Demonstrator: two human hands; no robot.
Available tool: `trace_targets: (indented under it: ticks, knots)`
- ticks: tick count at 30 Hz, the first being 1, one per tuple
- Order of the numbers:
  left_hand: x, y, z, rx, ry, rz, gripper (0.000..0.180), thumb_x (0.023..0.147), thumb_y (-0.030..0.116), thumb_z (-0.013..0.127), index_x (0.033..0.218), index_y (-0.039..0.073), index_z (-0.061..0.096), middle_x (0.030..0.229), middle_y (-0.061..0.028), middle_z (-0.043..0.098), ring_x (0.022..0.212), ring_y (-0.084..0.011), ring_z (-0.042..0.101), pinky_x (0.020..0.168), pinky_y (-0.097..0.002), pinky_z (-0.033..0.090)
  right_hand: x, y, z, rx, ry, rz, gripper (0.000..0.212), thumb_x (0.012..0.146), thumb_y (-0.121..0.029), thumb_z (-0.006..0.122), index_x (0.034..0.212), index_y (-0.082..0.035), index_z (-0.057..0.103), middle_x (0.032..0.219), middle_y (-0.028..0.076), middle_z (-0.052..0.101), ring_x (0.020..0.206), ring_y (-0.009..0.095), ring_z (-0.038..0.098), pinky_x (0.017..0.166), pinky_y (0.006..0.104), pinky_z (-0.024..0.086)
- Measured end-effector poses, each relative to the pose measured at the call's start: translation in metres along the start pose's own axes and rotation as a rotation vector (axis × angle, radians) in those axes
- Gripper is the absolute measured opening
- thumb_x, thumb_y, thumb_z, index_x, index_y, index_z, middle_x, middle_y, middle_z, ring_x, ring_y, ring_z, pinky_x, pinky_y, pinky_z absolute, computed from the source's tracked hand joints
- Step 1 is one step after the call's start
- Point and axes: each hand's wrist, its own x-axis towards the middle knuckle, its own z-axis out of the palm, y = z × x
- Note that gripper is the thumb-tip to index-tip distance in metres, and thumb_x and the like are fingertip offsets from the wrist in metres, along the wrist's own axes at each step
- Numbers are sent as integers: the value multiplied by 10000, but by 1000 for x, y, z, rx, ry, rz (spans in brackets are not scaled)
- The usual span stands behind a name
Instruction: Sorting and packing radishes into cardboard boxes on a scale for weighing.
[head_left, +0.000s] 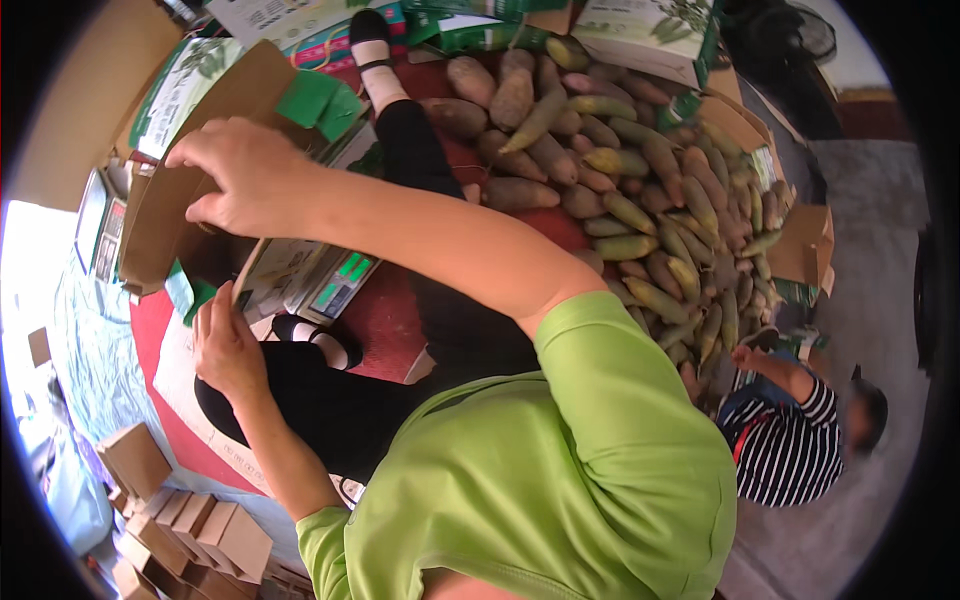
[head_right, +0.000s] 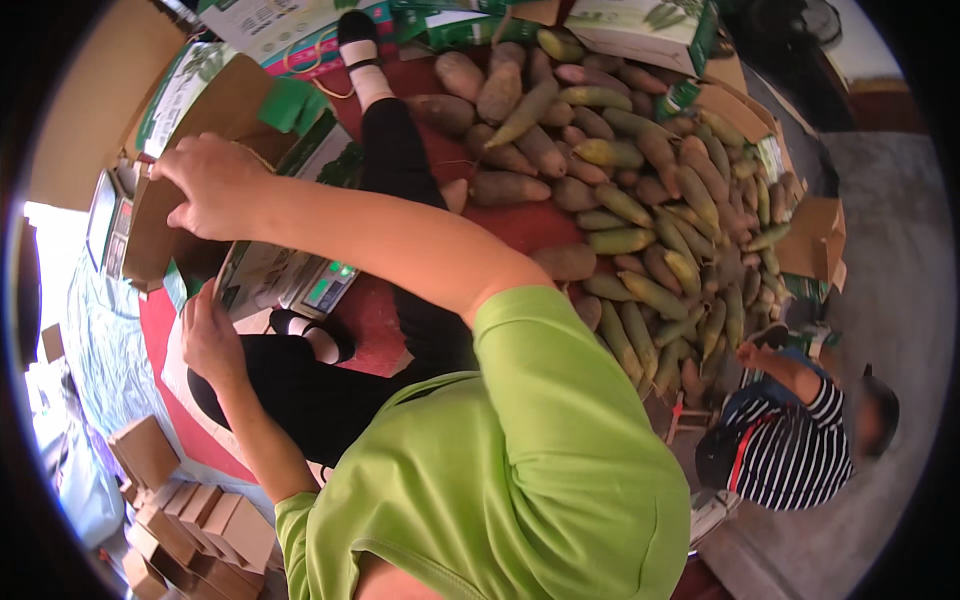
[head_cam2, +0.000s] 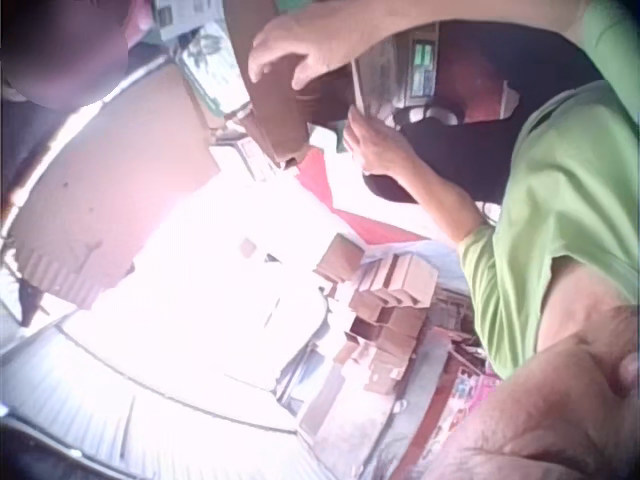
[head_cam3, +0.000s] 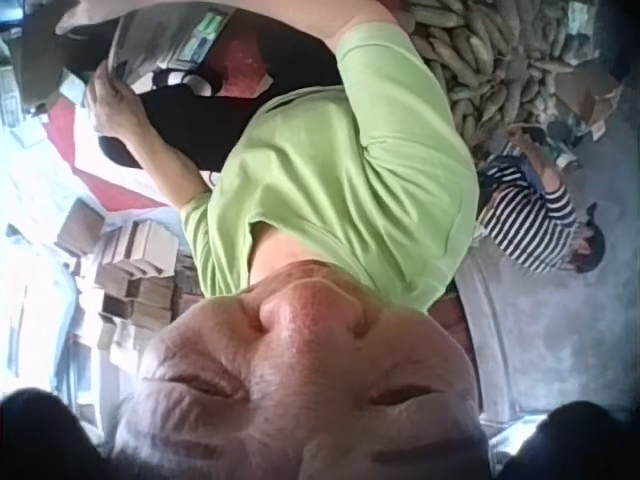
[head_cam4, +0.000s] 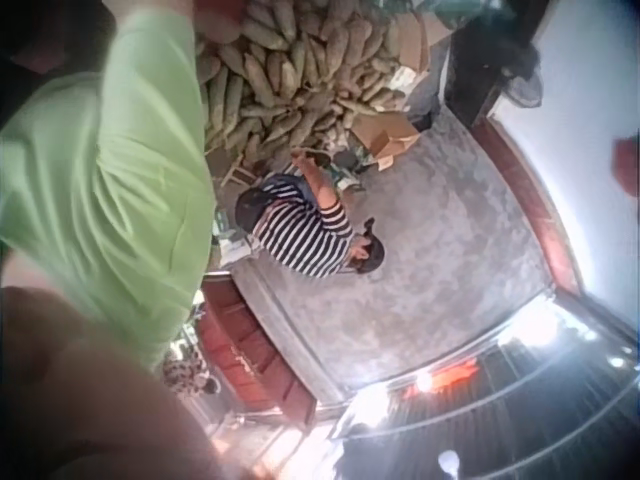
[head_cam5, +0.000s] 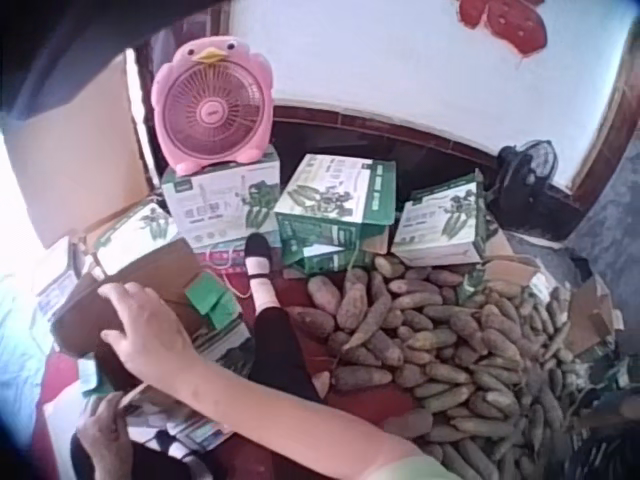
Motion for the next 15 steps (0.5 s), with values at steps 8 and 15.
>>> trace_targets:
  ticks: [8, 15]
  knots:
    - [1, 10, 1, 27, -24, -55, 178, 840, 117, 592, 1000, 167, 648, 897, -6, 637, 814, -227, 620, 651, -340, 494, -140, 81, -192, 50, 379, 477, 261, 837, -46, 624, 1093, -4, 597, 1005, 80, 640, 941, 133, 600, 820, 266, 488]
    - [3, 6, 4, 38, 10, -19, 153, 872, 185, 594, 1013, 182, 653, 885, -1, 647, 757, -229, 638, 611, -339, 488, -411, 164, -271, -391, 560, 1117, 269, 750, -98, 676, 996, 1, 635, 882, 127, 668, 826, 201, 633, 760, 322, 495]
